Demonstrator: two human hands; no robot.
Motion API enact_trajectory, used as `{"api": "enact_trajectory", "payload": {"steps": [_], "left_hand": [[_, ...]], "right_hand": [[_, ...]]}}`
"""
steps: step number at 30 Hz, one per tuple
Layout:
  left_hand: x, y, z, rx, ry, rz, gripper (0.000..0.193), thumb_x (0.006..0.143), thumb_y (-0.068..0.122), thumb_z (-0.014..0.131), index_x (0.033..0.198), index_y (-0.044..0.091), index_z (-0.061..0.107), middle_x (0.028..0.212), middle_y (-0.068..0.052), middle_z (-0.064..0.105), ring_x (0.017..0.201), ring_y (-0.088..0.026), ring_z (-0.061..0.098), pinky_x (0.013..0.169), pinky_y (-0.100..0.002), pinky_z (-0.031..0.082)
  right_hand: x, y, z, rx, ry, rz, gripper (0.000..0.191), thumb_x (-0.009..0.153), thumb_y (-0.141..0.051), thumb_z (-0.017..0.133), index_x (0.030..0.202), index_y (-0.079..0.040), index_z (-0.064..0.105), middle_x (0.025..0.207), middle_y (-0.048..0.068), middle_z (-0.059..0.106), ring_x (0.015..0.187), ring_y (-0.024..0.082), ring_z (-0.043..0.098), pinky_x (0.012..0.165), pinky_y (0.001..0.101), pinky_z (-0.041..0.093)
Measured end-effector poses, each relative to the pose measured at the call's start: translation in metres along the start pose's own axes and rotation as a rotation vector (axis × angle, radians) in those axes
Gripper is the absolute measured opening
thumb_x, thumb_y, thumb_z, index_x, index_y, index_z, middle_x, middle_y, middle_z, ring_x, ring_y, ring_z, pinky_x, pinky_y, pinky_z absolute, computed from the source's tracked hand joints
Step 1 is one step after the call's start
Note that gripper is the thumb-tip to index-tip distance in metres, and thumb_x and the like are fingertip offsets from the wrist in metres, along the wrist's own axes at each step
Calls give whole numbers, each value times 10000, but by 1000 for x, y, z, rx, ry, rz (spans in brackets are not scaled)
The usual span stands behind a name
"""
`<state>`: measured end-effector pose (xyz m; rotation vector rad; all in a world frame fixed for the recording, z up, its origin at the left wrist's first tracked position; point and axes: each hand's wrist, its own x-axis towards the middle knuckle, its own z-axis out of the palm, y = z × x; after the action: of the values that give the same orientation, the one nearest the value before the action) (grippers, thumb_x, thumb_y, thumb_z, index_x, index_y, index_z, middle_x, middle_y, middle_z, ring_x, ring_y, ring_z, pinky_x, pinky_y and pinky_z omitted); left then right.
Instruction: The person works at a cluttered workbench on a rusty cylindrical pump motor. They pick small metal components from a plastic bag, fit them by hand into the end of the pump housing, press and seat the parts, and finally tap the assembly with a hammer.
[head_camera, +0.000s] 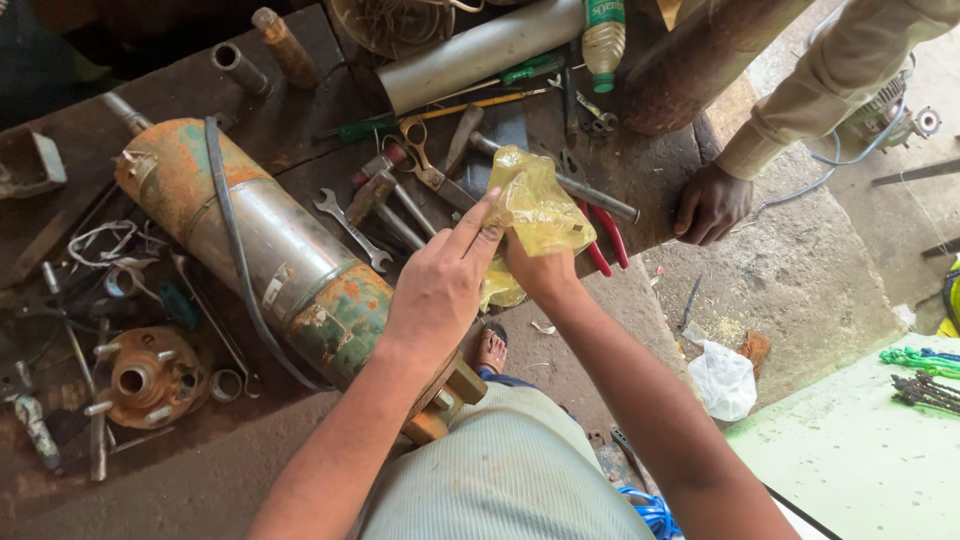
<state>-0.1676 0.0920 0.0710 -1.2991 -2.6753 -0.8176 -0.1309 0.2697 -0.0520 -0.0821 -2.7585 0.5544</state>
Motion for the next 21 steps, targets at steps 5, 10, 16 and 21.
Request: {"api": "enact_trajectory", "payload": {"steps": [5,10,16,21], "left_hand": [[-2,-3,-2,58,24,22,508,909,41,628,1416,45,596,1528,-63,532,856,-233,645,781,-378,554],[-4,-4,-1,77,11,23,516,908,55,634,1422,66,592,1525,-70,535,831,-213,639,763,-376,552],[2,-2,7,94,8,51,569,896,46,633,1461,63,564,1524,-96,539,835,-217,639,791,-368,562],[2,-3,7,98,-14,36,573,913,43,634,1481,75,563,1505,-99,544,800,-220,640,769,-367,565]], "right_hand": [[-7,7,-4,86,6,-29,352,870,-121,721,1218,-68,711,1206,175,698,1138,407,636,986,513,494],[-1,27,-31,125,-99,-66,285,931,-155,739,1209,-96,722,1172,143,736,1089,333,685,938,459,534],[0,32,-44,520,-235,98,318,883,-141,755,1176,-29,702,1091,114,753,976,243,714,848,378,551],[-4,29,-44,587,-303,334,289,937,-135,712,1199,-21,669,1034,91,762,858,156,732,742,324,582]]}}
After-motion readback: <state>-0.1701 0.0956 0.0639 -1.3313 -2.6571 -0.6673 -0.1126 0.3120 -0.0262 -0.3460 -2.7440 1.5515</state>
